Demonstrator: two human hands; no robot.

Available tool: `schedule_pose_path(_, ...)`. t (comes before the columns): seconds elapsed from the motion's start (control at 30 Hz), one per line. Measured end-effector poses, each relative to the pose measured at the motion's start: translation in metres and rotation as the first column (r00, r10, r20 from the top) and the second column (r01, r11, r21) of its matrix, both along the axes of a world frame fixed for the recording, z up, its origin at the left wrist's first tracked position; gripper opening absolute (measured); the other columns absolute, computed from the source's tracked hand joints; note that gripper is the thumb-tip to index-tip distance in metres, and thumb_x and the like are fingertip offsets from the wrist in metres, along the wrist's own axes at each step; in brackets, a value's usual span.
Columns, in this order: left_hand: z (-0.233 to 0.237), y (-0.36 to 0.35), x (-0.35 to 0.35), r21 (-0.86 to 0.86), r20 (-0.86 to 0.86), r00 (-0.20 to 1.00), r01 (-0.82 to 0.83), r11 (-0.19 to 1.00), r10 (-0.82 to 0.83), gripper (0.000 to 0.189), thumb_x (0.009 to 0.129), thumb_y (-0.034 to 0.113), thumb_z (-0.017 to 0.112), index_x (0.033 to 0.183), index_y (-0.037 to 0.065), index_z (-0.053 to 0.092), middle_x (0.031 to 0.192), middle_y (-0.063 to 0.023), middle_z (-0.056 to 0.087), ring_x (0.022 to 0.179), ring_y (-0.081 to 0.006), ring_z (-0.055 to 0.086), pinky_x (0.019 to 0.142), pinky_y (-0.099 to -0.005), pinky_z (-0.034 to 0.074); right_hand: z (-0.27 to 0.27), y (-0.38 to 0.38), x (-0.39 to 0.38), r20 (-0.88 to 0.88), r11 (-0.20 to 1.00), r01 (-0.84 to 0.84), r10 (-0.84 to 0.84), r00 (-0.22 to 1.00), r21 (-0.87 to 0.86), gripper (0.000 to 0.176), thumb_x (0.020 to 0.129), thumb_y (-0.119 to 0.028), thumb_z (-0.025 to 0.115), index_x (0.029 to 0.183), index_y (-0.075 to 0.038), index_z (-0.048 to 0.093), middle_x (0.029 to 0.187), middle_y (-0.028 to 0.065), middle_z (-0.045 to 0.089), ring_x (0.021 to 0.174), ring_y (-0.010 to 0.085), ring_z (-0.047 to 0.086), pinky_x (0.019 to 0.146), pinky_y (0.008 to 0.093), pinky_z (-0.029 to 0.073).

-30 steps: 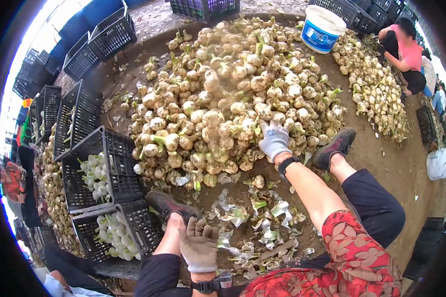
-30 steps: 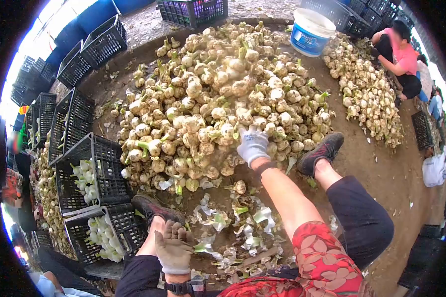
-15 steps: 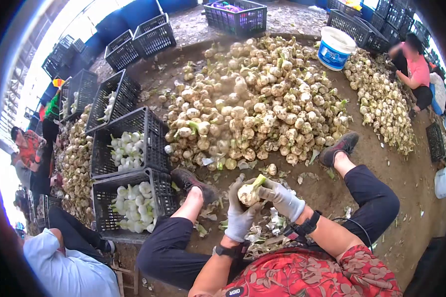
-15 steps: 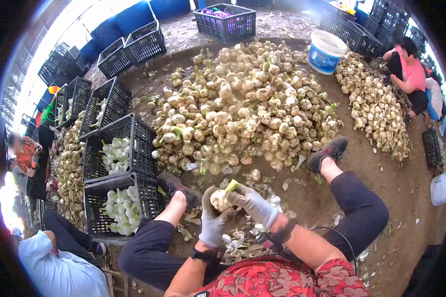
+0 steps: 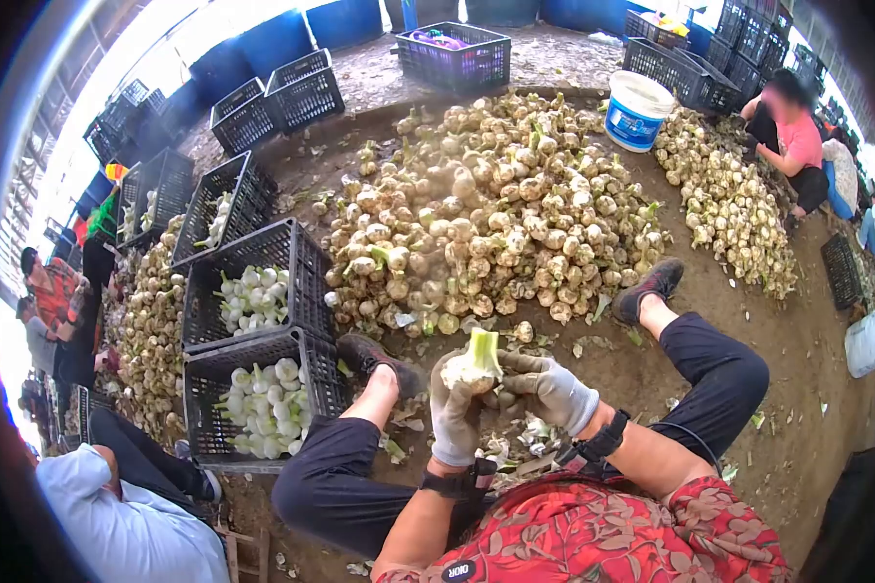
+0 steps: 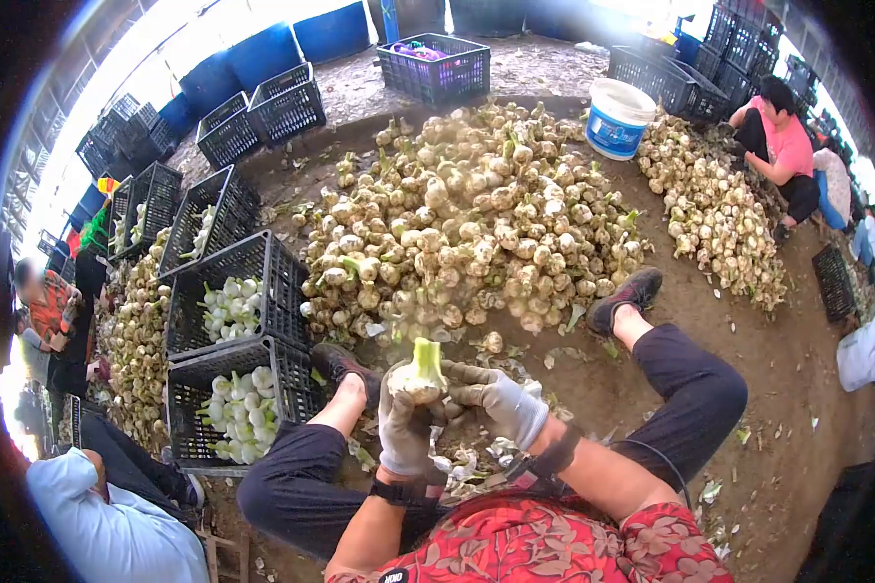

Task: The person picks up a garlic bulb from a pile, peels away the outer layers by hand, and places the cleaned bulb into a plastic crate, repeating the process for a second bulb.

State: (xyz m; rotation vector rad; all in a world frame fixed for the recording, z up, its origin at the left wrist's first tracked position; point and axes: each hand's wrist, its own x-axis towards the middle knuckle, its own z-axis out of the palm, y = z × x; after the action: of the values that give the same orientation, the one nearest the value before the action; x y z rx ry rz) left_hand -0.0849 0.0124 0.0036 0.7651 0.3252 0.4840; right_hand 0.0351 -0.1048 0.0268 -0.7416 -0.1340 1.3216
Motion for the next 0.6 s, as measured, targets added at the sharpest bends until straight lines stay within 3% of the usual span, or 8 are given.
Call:
schedule_pose_path(0.13, -0.003, -0.001, 0.005, 0.390, 0.006, 0.983, -0.172, 0.905, 0.184, 0.077, 0.078, 0.044, 0.076, 0.131, 0.001, 0.040, 0.123, -0.0102, 0.050, 0.108, -0.0185, 0.053, 0.091, -0.0323, 0.046, 0.015, 0.006, 0.004, 0.504, 0.995, 0.035, 0.019, 0.864, -0.098, 0.039, 0.089, -0.015, 0.064, 0.125, -0.001, 0.057, 0.099, 0.0015, 0.066, 0.084, 0.0083, 0.061, 0.071, 0.0240, 0.050)
schedule_pose_path(0.3, -0.016, -0.006, 0.010, 0.636, 0.100, 0.953, -0.282, 0.718, 0.286, 0.076, 0.078, 0.037, 0.078, 0.133, 0.000, 0.041, 0.127, -0.0105, 0.048, 0.111, -0.0182, 0.051, 0.094, -0.0317, 0.043, 0.000, 0.015, 0.003, 0.723, 0.963, 0.173, 0.030, 0.690, -0.205, 0.021, 0.089, -0.007, 0.057, 0.108, 0.000, 0.062, 0.095, 0.0006, 0.067, 0.081, 0.0072, 0.059, 0.072, 0.0242, 0.048)
schedule_pose_path(0.37, -0.003, -0.009, 0.011, 0.500, -0.094, 0.950, -0.213, 0.839, 0.297, 0.056, 0.088, 0.037, 0.066, 0.127, 0.003, 0.046, 0.107, -0.0056, 0.058, 0.092, -0.0144, 0.058, 0.075, -0.0267, 0.051, 0.006, 0.018, -0.002, 0.809, 0.929, 0.274, 0.042, 0.586, -0.247, 0.018, 0.088, -0.004, 0.056, 0.104, 0.001, 0.063, 0.088, 0.0011, 0.066, 0.078, 0.0058, 0.057, 0.069, 0.0232, 0.047)
schedule_pose_path(0.4, -0.004, 0.003, 0.005, -0.004, -0.124, 0.992, -0.025, 1.000, 0.024, 0.052, 0.094, 0.050, 0.049, 0.120, 0.005, 0.052, 0.093, -0.0045, 0.062, 0.076, -0.0126, 0.060, 0.060, -0.0244, 0.049, -0.024, 0.019, 0.001, 0.850, 0.958, 0.270, -0.056, 0.523, -0.103, 0.017, 0.089, -0.005, 0.056, 0.103, 0.000, 0.063, 0.083, 0.0027, 0.066, 0.071, 0.0059, 0.057, 0.062, 0.0232, 0.047)
schedule_pose_path(0.43, -0.006, 0.019, 0.003, -0.303, -0.028, 0.968, 0.230, 0.925, -0.250, 0.061, 0.094, 0.061, 0.034, 0.116, 0.008, 0.055, 0.084, -0.0034, 0.063, 0.064, -0.0119, 0.058, 0.052, -0.0236, 0.044, -0.017, 0.017, -0.001, 0.848, 0.958, 0.267, -0.055, 0.528, -0.104, 0.017, 0.089, -0.005, 0.056, 0.103, 0.000, 0.063, 0.083, 0.0027, 0.066, 0.071, 0.0059, 0.057, 0.062, 0.0232, 0.047)
schedule_pose_path(0.5, -0.058, 0.030, 0.004, -0.555, 0.212, 0.854, 0.506, 0.661, -0.476, 0.067, 0.093, 0.066, 0.033, 0.119, 0.008, 0.054, 0.093, -0.0054, 0.064, 0.074, -0.0149, 0.061, 0.059, -0.0264, 0.048, 0.004, 0.012, -0.007, 0.374, 0.957, 0.014, 0.100, 0.922, -0.290, 0.016, 0.089, -0.006, 0.058, 0.103, -0.002, 0.063, 0.081, 0.0034, 0.066, 0.062, 0.0076, 0.058, 0.055, 0.0236, 0.047)
schedule_pose_path(0.53, -0.052, 0.026, 0.005, -0.555, 0.209, 0.855, 0.504, 0.662, -0.475, 0.067, 0.093, 0.066, 0.033, 0.119, 0.008, 0.054, 0.093, -0.0054, 0.064, 0.074, -0.0149, 0.061, 0.059, -0.0264, 0.048, -0.004, 0.014, -0.009, 0.246, 0.966, 0.041, 0.024, 0.969, -0.255, 0.016, 0.089, -0.007, 0.060, 0.104, -0.004, 0.064, 0.081, 0.0037, 0.066, 0.055, 0.0091, 0.058, 0.051, 0.0241, 0.047)
schedule_pose_path(0.6, -0.028, 0.007, 0.012, -0.318, -0.113, 0.991, 0.033, 0.947, -0.072, 0.073, 0.090, 0.070, 0.034, 0.122, 0.008, 0.053, 0.102, -0.0077, 0.064, 0.088, -0.0191, 0.062, 0.071, -0.0314, 0.051, -0.010, 0.014, -0.006, 0.382, 0.957, 0.086, 0.028, 0.924, -0.277, 0.017, 0.089, -0.006, 0.060, 0.105, -0.003, 0.063, 0.082, 0.0036, 0.067, 0.057, 0.0085, 0.058, 0.052, 0.0239, 0.047)
